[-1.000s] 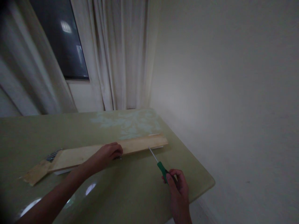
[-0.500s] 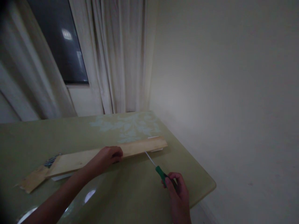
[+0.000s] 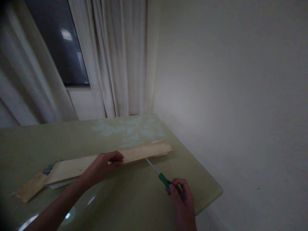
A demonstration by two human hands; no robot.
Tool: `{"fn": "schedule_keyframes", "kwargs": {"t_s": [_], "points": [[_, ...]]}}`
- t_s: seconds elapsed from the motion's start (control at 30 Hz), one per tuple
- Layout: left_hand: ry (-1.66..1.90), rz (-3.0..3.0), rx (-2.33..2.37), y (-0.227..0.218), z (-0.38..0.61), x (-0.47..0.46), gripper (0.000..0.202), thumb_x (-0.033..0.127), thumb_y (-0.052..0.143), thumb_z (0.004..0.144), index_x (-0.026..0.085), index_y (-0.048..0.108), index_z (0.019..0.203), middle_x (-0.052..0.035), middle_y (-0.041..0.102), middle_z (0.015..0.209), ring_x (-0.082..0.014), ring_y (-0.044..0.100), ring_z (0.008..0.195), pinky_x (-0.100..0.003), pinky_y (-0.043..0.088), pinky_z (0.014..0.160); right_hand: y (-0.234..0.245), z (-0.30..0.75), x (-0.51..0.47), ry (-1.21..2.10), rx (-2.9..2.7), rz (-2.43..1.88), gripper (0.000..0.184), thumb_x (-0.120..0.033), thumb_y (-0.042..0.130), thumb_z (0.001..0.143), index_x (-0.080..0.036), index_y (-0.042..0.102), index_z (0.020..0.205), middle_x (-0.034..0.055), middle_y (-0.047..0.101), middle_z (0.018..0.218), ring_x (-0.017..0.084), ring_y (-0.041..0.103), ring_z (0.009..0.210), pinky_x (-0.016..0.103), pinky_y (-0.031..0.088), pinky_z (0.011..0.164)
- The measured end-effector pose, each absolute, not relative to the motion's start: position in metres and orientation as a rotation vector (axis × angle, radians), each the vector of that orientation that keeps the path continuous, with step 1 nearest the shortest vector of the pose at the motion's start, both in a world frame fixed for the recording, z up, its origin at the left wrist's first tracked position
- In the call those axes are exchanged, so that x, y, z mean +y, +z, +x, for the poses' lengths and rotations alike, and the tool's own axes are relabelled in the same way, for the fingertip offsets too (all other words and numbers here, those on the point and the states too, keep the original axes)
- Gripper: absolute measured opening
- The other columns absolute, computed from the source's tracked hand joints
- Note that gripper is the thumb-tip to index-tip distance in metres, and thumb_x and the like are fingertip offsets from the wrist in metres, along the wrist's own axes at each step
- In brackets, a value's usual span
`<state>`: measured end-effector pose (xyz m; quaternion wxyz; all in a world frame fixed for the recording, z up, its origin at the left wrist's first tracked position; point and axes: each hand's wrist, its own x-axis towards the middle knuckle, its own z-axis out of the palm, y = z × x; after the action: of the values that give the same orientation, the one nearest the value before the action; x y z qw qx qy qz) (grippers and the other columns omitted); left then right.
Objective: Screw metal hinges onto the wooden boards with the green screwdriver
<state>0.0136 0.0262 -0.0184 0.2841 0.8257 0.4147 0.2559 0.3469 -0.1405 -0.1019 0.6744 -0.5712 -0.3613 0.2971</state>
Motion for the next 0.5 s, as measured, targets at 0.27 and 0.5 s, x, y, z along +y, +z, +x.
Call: {"fn": "schedule_keyframes", "kwargs": {"t_s": [0.27,0.5], "points": [[0.743,2.282,1.155,-0.013,0.023,0.029,0.028,0.039,0.057,0.099,0.023,0.074,0.084,-0.0078,0.079,0.091,-0.0235,0.074,0.084,-0.033,0.052,0.081,-0.103,0.349,-0.139,0.663,-0.802,-1.277,0.046,-0.064,0.095,0.081,-0.023,0.074,0.088,0.0021,0.067,0.088,0.020,0.066,0.078,0.030,0.059,0.073],[1.164,2.115,1.504,0.000,-0.037,0.036,0.034,0.049,0.058,0.095,0.024,0.080,0.101,-0.0105,0.084,0.106,-0.0288,0.079,0.097,-0.038,0.060,0.092,-0.105,0.350,-0.141,0.676,-0.789,-1.279,0.048,-0.065,0.094,0.082,-0.022,0.073,0.090,0.0029,0.068,0.090,0.020,0.067,0.080,0.030,0.058,0.072]]}}
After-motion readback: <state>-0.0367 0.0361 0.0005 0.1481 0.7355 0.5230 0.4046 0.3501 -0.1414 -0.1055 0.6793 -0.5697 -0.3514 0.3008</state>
